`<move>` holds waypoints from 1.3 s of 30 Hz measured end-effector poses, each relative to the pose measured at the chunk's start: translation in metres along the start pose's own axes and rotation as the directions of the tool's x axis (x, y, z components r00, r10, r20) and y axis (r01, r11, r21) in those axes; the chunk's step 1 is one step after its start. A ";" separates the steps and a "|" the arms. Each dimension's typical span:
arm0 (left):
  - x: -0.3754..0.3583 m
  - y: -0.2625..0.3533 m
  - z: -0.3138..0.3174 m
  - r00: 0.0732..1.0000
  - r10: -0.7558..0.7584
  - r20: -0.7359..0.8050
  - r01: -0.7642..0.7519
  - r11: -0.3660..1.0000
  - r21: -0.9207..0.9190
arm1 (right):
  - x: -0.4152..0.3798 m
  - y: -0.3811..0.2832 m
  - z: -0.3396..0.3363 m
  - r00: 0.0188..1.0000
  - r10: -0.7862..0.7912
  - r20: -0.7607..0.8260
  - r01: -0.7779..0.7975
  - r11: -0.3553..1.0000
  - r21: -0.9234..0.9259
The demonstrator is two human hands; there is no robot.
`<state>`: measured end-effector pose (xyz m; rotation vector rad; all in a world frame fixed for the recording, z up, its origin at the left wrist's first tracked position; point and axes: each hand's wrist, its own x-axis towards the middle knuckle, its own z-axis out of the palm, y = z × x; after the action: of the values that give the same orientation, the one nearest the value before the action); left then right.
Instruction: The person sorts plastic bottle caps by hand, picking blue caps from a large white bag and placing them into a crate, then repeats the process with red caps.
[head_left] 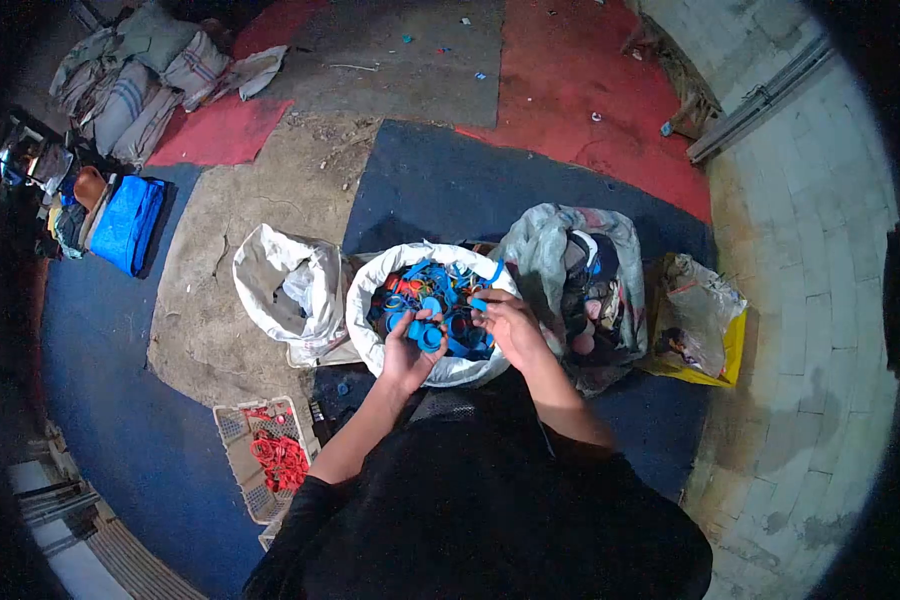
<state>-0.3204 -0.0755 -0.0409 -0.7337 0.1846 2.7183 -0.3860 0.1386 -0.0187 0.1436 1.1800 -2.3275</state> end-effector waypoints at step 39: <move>-0.060 0.023 -0.083 0.952 0.219 -0.214 -0.231 0.972 -0.032 | 0.019 0.106 -0.100 0.992 0.007 -0.127 -0.128 0.011 -0.992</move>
<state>-0.2395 -0.1302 -0.0810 -1.0779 0.2549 2.8649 -0.3637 0.1578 -0.1629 -0.2399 2.5158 -0.7910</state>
